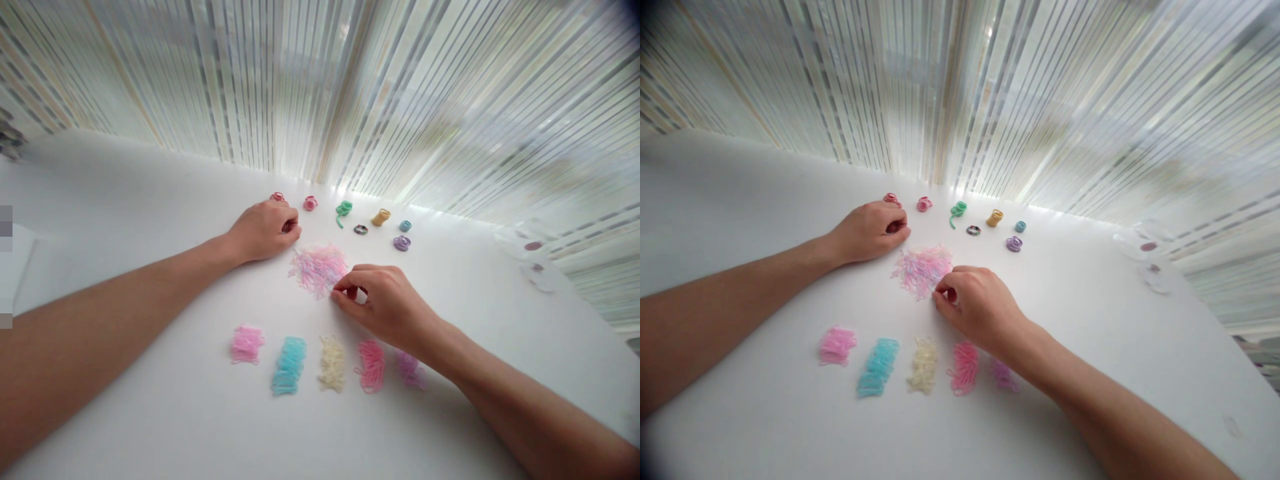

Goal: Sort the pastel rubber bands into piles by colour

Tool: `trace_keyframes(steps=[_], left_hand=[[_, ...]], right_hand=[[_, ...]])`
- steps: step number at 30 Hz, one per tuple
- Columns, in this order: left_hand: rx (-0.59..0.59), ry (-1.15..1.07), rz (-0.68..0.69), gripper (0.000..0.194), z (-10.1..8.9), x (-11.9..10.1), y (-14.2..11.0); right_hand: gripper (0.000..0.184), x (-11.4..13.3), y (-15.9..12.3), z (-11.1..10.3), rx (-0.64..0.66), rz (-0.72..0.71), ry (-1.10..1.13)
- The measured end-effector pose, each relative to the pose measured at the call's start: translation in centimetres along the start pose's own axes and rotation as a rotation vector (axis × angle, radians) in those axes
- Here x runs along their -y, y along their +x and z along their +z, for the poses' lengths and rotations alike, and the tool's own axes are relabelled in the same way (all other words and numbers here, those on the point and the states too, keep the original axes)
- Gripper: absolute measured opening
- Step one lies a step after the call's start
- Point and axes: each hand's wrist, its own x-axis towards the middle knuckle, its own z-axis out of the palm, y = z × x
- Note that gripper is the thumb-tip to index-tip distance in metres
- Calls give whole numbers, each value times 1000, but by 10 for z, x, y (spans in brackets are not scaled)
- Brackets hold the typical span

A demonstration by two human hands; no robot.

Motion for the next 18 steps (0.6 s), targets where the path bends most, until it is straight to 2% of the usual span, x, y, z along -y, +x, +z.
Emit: trace_keyframes(steps=[18], left_hand=[[1,-16,-3,20,0,0,0]], right_hand=[[12,-9,-4,-22,-104,0,-5]])
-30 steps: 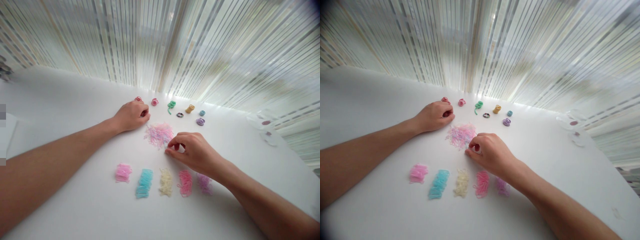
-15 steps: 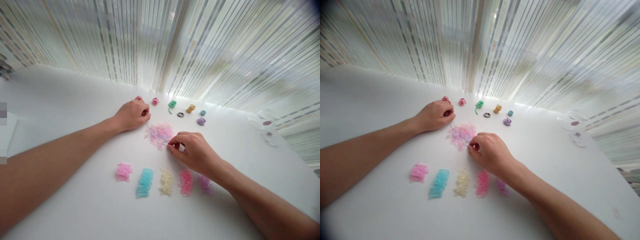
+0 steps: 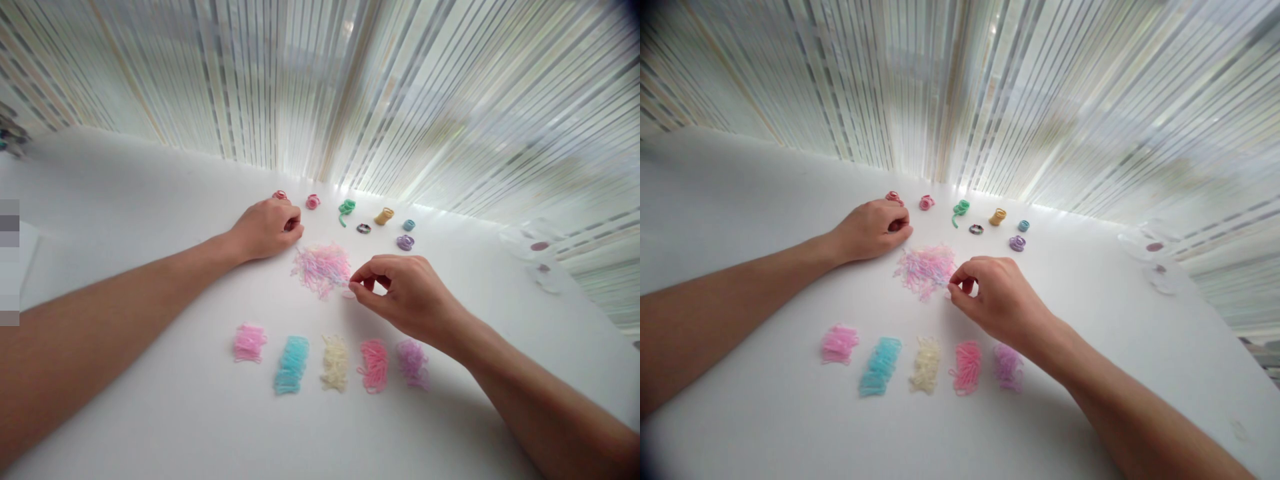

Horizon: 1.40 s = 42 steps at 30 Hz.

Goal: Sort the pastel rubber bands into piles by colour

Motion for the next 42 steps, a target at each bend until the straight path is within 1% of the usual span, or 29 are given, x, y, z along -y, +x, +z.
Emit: trace_keyframes(steps=[3,5,12,16,19,24,30,34,42], left_hand=[[-1,7,0,20,0,0,0],[0,12,2,20,0,0,0],[-14,2,12,20,2,1,0],[-11,5,8,20,2,0,0],[-9,9,10,20,1,0,0],[-7,7,9,20,1,1,0],[-2,5,10,21,1,1,0],[1,9,6,20,0,0,0],[-5,-4,5,20,1,1,0]], right_hand=[[12,-1,0,-1,-15,-11,14],[13,0,-1,-2,5,-16,20],[17,6,-4,-3,221,-67,122],[18,8,-5,-5,288,-88,148],[18,9,-5,-6,325,-100,112],[14,8,-5,-7,325,-108,31],[9,5,-4,-8,354,-102,19],[9,6,-2,-7,377,-79,17],[14,7,-2,-1,348,-97,43]])
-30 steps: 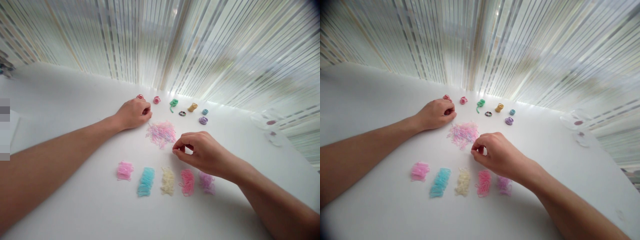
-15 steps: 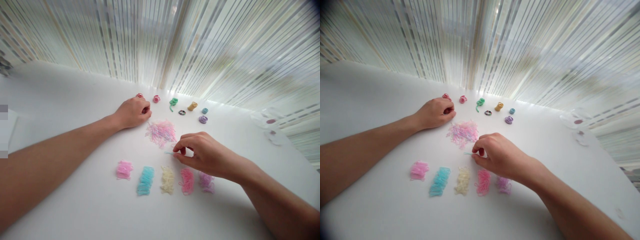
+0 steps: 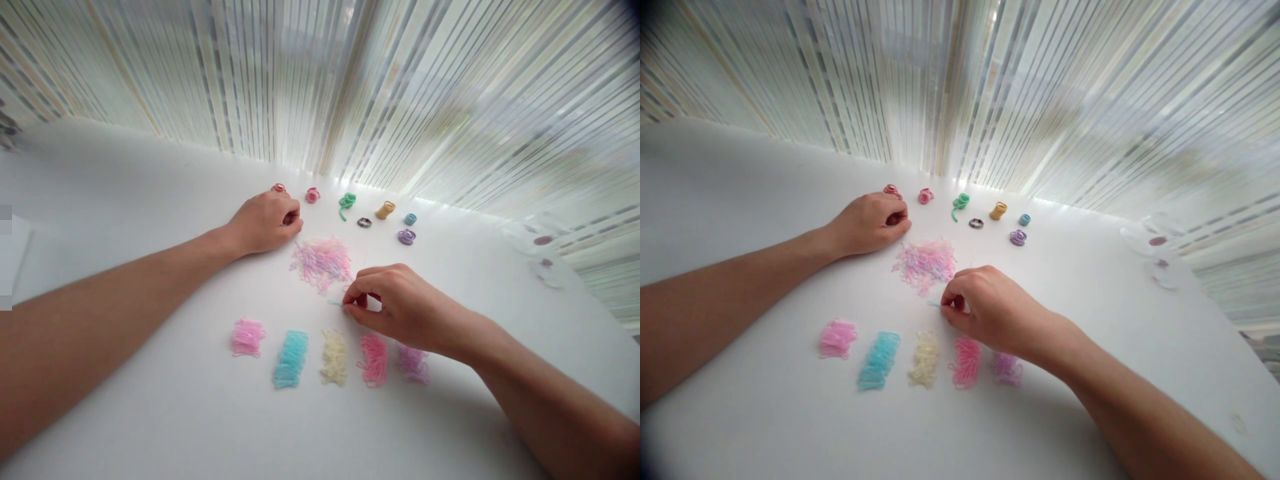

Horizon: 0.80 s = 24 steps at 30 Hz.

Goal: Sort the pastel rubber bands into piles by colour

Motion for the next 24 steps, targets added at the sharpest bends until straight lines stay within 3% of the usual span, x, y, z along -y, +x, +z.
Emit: trace_keyframes(steps=[15,24], left_hand=[[-6,1,-3,19,1,-1,0],[7,-4,-5,20,2,-2,0]], right_hand=[[16,-3,-5,0,-114,-110,4],[17,27,-20,2,-154,-275,141]])
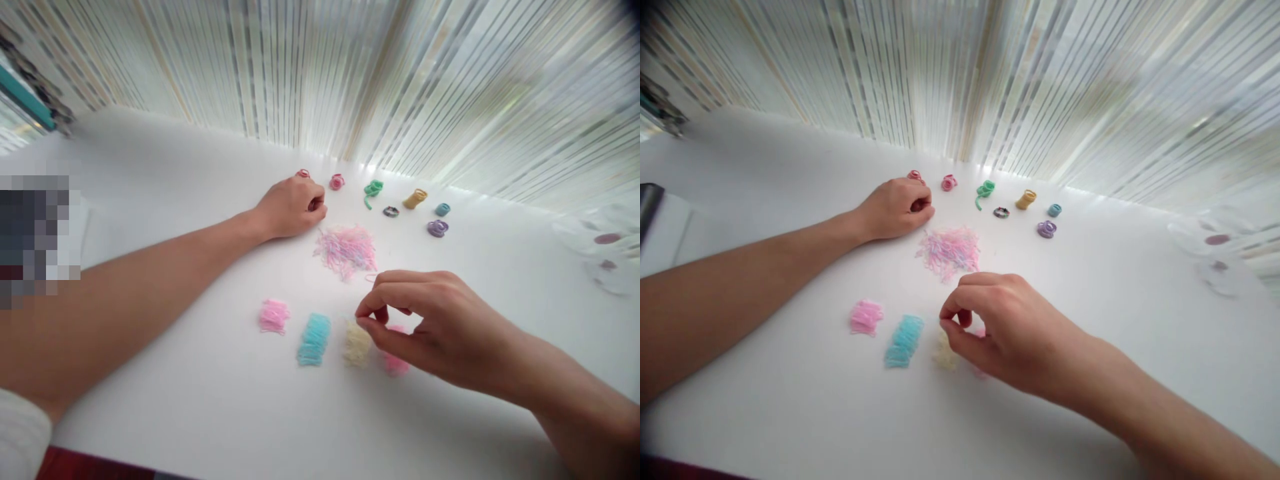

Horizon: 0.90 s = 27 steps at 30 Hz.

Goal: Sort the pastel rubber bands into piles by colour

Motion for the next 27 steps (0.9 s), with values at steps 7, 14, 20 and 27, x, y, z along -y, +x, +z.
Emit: trace_keyframes(steps=[7,14,20,27], left_hand=[[1,-8,-15,18,0,-3,0],[6,-32,-16,18,0,-2,0],[-4,-45,-5,17,1,-2,0],[-1,-66,-7,16,1,-1,0]], right_hand=[[24,30,-8,23,-18,-123,16],[33,32,-12,45,-35,-202,-145],[31,33,-14,50,-55,-217,-200],[30,32,-13,52,-49,-221,-232]])
